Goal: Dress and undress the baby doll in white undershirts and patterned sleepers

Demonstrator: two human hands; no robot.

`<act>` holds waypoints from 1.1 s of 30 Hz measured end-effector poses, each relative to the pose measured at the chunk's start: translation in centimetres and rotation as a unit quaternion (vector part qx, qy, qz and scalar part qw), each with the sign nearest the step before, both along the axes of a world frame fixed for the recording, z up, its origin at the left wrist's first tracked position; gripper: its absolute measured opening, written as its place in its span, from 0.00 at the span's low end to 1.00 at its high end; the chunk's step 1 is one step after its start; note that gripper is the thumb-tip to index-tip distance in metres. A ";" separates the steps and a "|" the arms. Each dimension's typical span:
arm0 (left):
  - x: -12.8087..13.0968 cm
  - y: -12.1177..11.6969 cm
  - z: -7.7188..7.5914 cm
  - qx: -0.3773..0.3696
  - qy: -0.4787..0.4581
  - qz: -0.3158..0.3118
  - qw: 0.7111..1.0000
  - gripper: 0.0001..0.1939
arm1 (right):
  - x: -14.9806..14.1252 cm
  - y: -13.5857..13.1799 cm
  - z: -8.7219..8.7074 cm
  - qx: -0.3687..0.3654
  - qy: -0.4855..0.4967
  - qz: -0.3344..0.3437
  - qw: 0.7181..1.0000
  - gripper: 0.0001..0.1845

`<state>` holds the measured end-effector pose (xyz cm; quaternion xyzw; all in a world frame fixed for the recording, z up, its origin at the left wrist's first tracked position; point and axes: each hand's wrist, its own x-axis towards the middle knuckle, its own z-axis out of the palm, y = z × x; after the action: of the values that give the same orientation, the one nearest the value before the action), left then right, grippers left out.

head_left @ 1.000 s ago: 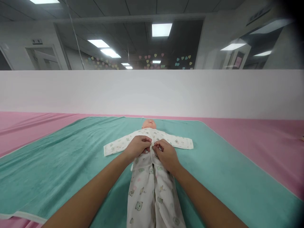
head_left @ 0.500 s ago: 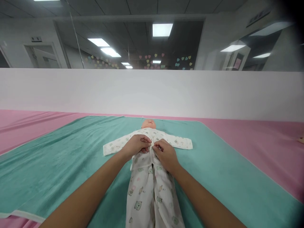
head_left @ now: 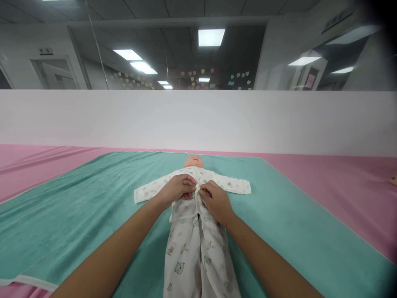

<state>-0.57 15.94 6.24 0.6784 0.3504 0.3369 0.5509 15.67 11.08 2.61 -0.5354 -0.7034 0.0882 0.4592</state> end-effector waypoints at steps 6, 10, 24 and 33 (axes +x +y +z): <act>-0.1 0.0 0.2 0.013 0.020 -0.015 1.000 0.09 | 0.2 0.1 0.1 -0.007 0.009 0.022 1.000 0.08; -0.1 0.3 0.0 0.031 0.030 -0.013 0.999 0.07 | 0.2 0.1 0.1 -0.006 0.010 0.030 0.999 0.08; 0.0 0.1 0.4 0.002 0.043 0.005 0.999 0.07 | 0.1 -0.2 0.2 -0.004 0.013 0.034 0.999 0.08; 0.3 -0.4 0.8 0.014 0.081 0.028 0.996 0.06 | 0.1 -0.1 0.3 -0.005 0.001 0.034 0.999 0.07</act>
<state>-0.31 15.51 7.00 0.7010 0.4078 0.3008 0.5018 15.75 10.98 2.90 -0.5133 -0.7205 0.1081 0.4536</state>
